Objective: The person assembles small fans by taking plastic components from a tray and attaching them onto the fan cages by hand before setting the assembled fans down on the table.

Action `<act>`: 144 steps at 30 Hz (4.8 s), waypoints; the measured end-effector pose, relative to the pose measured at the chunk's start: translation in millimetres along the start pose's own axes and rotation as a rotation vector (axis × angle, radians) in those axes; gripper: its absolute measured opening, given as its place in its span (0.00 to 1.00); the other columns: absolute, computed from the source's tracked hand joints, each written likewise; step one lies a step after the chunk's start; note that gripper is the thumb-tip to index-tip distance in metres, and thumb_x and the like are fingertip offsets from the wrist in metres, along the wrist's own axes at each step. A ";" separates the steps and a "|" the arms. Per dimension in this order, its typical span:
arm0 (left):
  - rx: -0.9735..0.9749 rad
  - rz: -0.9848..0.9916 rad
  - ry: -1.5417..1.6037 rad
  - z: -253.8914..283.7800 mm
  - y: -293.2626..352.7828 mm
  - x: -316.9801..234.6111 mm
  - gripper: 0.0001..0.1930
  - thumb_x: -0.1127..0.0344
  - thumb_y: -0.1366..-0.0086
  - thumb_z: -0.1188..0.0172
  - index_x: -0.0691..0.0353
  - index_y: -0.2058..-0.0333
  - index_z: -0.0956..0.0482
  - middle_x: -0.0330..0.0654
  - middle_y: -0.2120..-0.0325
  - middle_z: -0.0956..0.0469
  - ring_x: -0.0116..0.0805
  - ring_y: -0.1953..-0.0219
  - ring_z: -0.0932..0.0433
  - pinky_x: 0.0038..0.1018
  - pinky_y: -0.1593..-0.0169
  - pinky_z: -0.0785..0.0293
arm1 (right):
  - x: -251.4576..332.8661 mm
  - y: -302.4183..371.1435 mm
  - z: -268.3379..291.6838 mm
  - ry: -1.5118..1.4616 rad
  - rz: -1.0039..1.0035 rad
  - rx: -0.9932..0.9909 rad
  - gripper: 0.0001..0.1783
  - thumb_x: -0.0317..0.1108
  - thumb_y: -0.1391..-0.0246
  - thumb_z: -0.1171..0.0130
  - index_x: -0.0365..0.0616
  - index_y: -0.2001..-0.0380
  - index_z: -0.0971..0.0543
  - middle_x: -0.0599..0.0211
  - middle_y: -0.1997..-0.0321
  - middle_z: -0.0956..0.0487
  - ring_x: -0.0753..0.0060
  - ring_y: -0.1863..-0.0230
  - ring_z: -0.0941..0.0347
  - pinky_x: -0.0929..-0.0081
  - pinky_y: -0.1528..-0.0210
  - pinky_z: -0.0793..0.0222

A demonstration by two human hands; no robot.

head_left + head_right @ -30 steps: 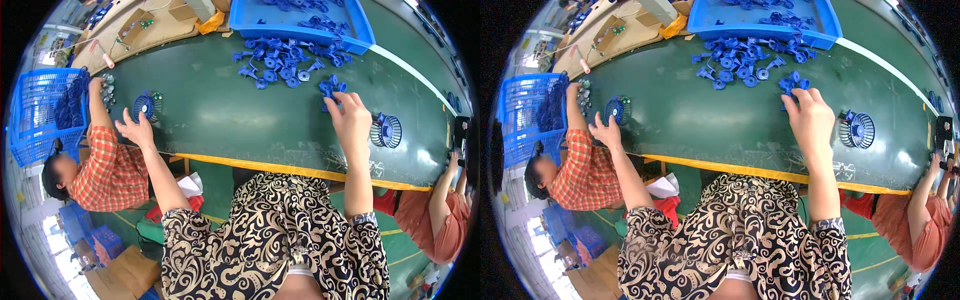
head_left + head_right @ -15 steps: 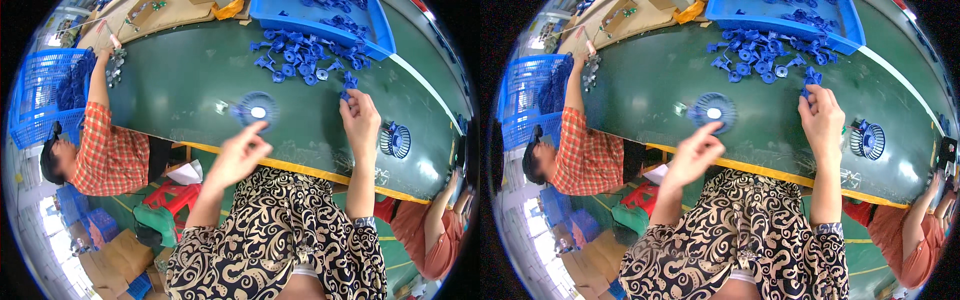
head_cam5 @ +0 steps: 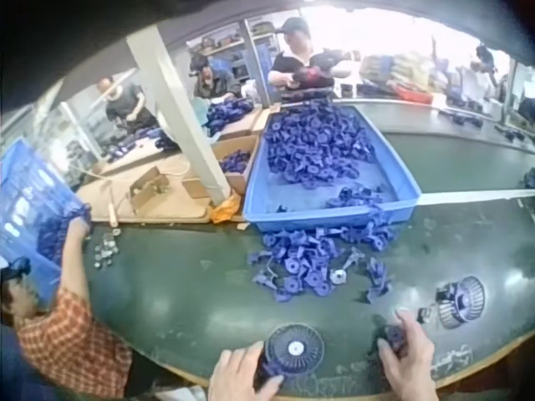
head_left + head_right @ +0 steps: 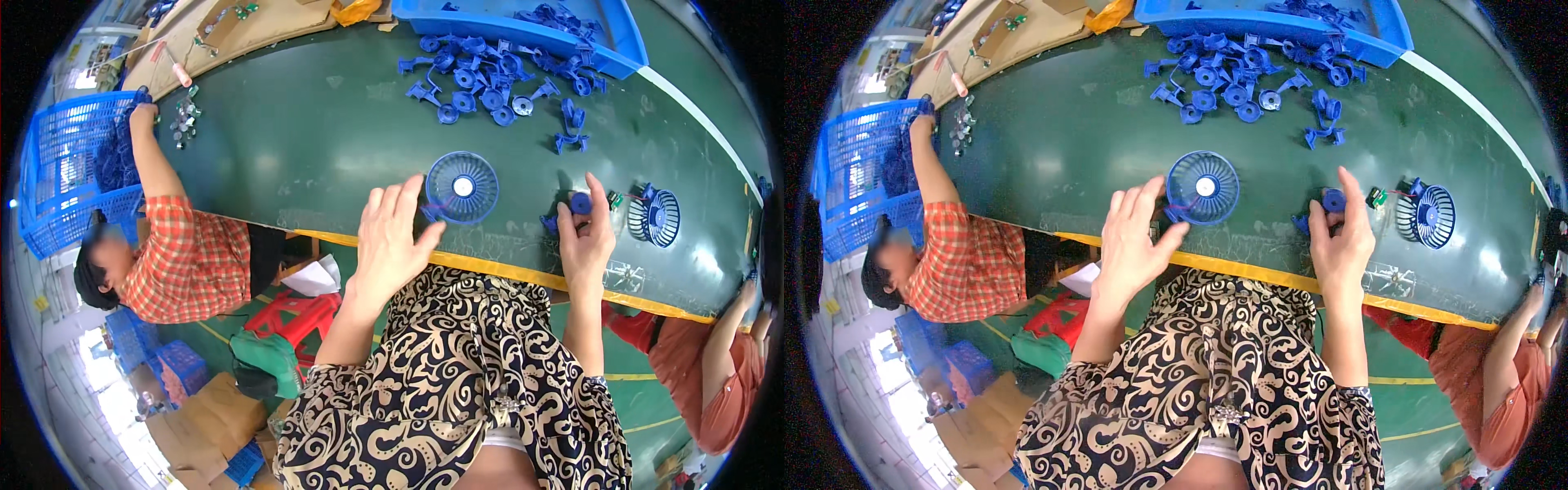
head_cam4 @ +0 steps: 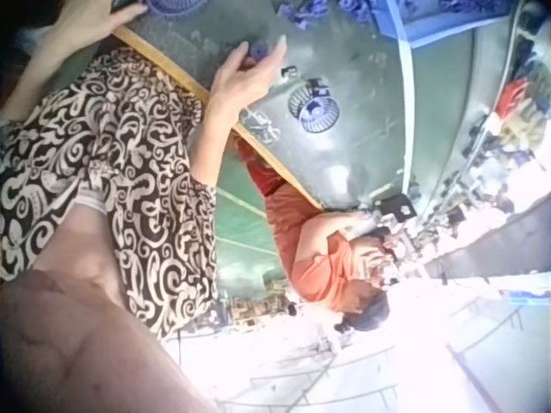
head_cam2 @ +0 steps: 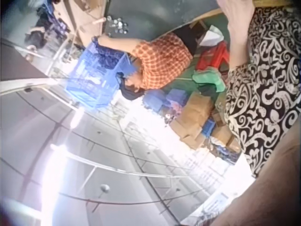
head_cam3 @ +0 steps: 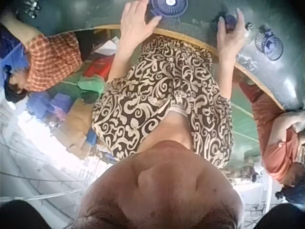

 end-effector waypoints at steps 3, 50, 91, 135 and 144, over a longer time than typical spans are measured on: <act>-0.092 0.020 0.017 5.8 -1.6 6.5 0.24 0.69 0.45 0.28 0.64 0.48 0.22 0.44 0.68 0.21 0.47 0.62 0.25 0.42 0.56 0.26 | 23.2 -5.0 14.4 0.154 0.201 -0.106 0.20 0.25 0.42 0.31 0.46 0.46 0.18 0.63 0.55 0.20 0.74 0.65 0.25 0.75 0.63 0.26; 0.004 0.118 0.263 -12.9 -16.0 15.0 0.07 0.65 0.30 0.38 0.61 0.64 0.16 0.41 0.78 0.18 0.42 0.71 0.21 0.37 0.61 0.27 | 112.4 14.9 -98.0 0.497 0.584 0.424 0.19 0.29 0.55 0.27 0.41 0.57 0.17 0.63 0.60 0.26 0.59 0.58 0.21 0.64 0.61 0.22; -0.327 -0.108 0.254 -20.1 -20.3 -4.8 0.09 0.69 0.36 0.37 0.57 0.57 0.18 0.40 0.72 0.22 0.46 0.63 0.23 0.42 0.58 0.29 | 71.0 -103.1 -30.4 0.361 0.639 0.207 0.22 0.18 0.43 0.48 0.42 0.47 0.19 0.54 0.39 0.22 0.44 0.39 0.25 0.57 0.39 0.27; -0.546 0.428 -0.353 106.6 -13.7 283.8 0.11 0.70 0.38 0.39 0.62 0.57 0.18 0.49 0.52 0.20 0.54 0.51 0.20 0.46 0.47 0.22 | -61.1 -144.2 2.2 -0.318 0.196 -0.135 0.17 0.32 0.31 0.39 0.36 0.43 0.21 0.69 0.55 0.17 0.83 0.57 0.23 0.83 0.55 0.27; -0.686 0.429 -0.486 141.0 -13.1 272.4 0.25 0.72 0.38 0.38 0.66 0.41 0.28 0.57 0.40 0.28 0.61 0.46 0.21 0.47 0.42 0.23 | -66.2 -148.3 0.9 -0.352 0.144 -0.104 0.14 0.32 0.32 0.37 0.36 0.47 0.19 0.73 0.60 0.18 0.87 0.64 0.27 0.85 0.61 0.33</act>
Point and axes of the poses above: each hand's wrist, its own y-axis away from the middle knuckle, its own z-axis out of the back of the hand, x = y × z, the point moved 9 cm from there along -y, towards the middle knuckle
